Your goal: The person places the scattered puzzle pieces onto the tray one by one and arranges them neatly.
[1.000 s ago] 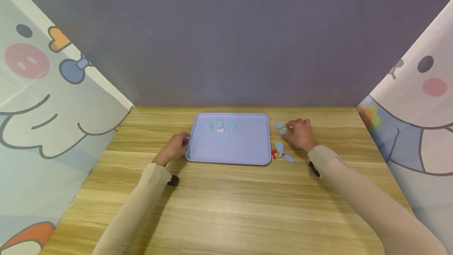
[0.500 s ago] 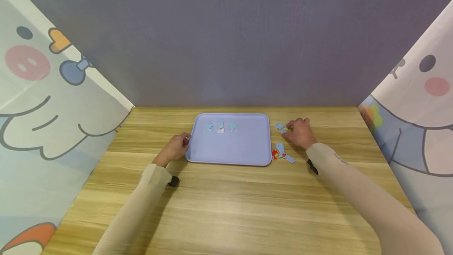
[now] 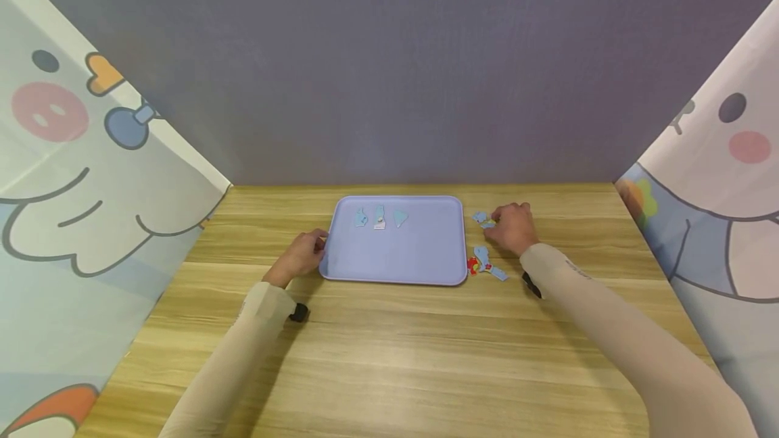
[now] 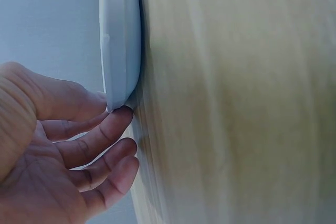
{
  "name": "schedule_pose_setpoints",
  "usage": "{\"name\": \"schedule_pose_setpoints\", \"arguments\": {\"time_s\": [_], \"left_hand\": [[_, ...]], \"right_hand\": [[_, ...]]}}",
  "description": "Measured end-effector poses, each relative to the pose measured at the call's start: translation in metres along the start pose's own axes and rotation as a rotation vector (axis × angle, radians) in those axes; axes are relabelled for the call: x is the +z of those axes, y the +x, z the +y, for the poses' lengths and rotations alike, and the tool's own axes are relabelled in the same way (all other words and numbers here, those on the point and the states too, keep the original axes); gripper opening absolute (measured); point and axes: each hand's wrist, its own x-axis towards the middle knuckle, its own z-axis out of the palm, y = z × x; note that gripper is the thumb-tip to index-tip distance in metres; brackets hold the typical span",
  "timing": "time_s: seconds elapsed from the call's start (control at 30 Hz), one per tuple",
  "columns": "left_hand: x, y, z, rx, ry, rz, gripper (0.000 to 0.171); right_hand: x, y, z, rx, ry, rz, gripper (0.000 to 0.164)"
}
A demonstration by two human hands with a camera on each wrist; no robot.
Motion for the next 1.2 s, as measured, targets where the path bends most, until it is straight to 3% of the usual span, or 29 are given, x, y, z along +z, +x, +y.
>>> {"name": "schedule_pose_setpoints", "arguments": {"time_s": [0.23,0.5,0.67,1.2], "left_hand": [[0.0,0.0,0.0,-0.001,0.0,0.003,0.038],[-0.001,-0.001,0.001,0.011,-0.001,0.016,0.038],[0.0,-0.001,0.002,0.003,0.0,0.011,0.039],[0.002,0.0,-0.001,0.022,-0.019,0.019,0.039]], "right_hand": [[-0.002,0.001,-0.007,-0.057,0.023,0.062,0.04],[0.002,0.005,-0.026,-0.267,0.067,0.133,0.032],[0.009,0.009,-0.04,-0.344,0.095,0.122,0.029],[0.03,0.026,-0.075,-0.342,0.09,0.004,0.031]]}}
